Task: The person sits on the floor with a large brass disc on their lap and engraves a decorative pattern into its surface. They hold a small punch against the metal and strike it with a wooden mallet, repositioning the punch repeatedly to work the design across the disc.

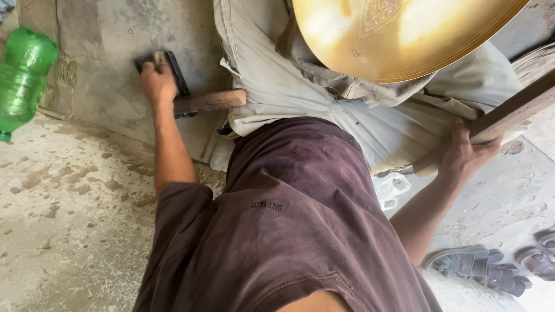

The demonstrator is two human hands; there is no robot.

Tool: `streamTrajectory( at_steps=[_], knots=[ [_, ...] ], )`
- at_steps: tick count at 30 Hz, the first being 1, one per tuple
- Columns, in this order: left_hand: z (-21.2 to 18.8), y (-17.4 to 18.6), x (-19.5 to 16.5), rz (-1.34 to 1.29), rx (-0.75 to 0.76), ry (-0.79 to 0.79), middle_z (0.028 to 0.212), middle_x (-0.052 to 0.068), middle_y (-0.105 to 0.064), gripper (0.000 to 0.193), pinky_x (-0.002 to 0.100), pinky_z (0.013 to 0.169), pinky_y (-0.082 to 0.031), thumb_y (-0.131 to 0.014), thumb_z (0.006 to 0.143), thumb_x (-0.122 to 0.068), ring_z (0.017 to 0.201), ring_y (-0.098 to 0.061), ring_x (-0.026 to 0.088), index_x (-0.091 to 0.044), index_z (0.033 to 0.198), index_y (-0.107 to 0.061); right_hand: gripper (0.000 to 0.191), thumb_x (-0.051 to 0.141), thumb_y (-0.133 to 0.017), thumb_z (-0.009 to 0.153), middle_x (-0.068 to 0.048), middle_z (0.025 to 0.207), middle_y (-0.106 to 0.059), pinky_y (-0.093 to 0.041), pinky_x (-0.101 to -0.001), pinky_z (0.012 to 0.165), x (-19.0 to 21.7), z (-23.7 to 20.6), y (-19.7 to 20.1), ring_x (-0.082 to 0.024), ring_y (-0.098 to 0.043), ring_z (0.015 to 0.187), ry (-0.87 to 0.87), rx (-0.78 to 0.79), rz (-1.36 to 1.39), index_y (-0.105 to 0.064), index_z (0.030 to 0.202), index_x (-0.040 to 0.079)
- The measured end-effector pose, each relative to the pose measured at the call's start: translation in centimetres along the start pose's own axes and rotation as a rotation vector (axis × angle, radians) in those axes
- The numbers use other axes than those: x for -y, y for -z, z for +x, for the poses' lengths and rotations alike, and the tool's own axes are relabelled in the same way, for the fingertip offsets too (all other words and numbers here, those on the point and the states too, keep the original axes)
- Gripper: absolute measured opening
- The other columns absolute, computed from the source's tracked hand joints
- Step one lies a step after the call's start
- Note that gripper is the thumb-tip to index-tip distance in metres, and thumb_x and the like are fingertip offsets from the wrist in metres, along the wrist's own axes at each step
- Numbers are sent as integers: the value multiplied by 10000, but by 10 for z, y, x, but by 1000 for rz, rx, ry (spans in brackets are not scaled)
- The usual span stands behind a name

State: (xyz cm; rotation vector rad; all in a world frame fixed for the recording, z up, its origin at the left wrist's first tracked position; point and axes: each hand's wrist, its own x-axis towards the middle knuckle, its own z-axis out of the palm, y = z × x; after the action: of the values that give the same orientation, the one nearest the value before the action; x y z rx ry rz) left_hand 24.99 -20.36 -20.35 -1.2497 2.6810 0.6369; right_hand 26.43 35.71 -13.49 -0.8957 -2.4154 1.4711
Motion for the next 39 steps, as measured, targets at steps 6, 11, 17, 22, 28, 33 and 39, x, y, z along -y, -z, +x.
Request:
streamTrajectory(
  at_steps=[6, 11, 17, 22, 28, 33, 39],
  knots=[
    [1, 22, -6, -832, 327, 105, 999, 47, -753, 218, 220, 602, -463, -528, 1100, -253, 710, -578, 44, -137, 1254, -629, 659, 149, -881, 841, -196, 1255, -639, -542, -491, 1063, 1, 3, -3, -308, -617, 1155, 36, 23, 69, -574, 1369, -97],
    [-23, 16, -60, -971, 599, -135, 1000, 25, -695, 186, 216, 658, -465, -583, 1155, -253, 768, -531, 47, -92, 1238, -622, 557, 102, -884, 862, -161, 1170, -653, -573, -418, 955, 1, 4, -1, -263, -638, 1043, 57, 20, 106, -567, 1281, -84],
    [-95, -3, -113, -411, 826, -682, 996, 56, -724, 200, 339, 801, -545, -681, 1031, -208, 909, -662, 163, -67, 1170, -653, 399, 90, -831, 876, -94, 1050, -676, -546, -359, 881, 5, -1, 6, -207, -632, 941, 34, 16, 26, -615, 1184, -41],
    [-111, 1, -129, -309, 589, -918, 1184, 150, -693, 215, 444, 966, -524, -729, 958, -130, 1146, -637, 287, -17, 1129, -664, 360, 111, -827, 880, -89, 1017, -673, -540, -348, 868, 11, -1, 7, -197, -616, 918, 21, 8, -23, -625, 1142, -30],
    [-110, 52, -136, -493, 640, -793, 1056, 201, -690, 244, 375, 763, -599, -636, 998, -106, 966, -704, 281, 26, 1201, -611, 355, 143, -822, 869, -72, 978, -642, -518, -371, 844, 12, 5, 6, -200, -587, 901, 5, 13, -91, -612, 1110, -12],
    [-104, 53, -163, -973, 781, -710, 1014, 199, -738, 94, 289, 714, -642, -407, 1191, -118, 875, -799, 216, -29, 1222, -413, 360, 163, -805, 859, -63, 963, -610, -508, -392, 812, 13, 6, 4, -201, -564, 883, -29, 14, -52, -592, 1100, 1],
    [-111, 12, -214, -1142, 817, -605, 1118, 203, -694, 341, 345, 833, -671, -552, 1135, -15, 964, -782, 216, -41, 1366, -303, 333, 152, -807, 867, -56, 958, -565, -493, -402, 815, 12, 6, 5, -191, -542, 902, 7, 6, -73, -594, 1082, 14]
  ],
)
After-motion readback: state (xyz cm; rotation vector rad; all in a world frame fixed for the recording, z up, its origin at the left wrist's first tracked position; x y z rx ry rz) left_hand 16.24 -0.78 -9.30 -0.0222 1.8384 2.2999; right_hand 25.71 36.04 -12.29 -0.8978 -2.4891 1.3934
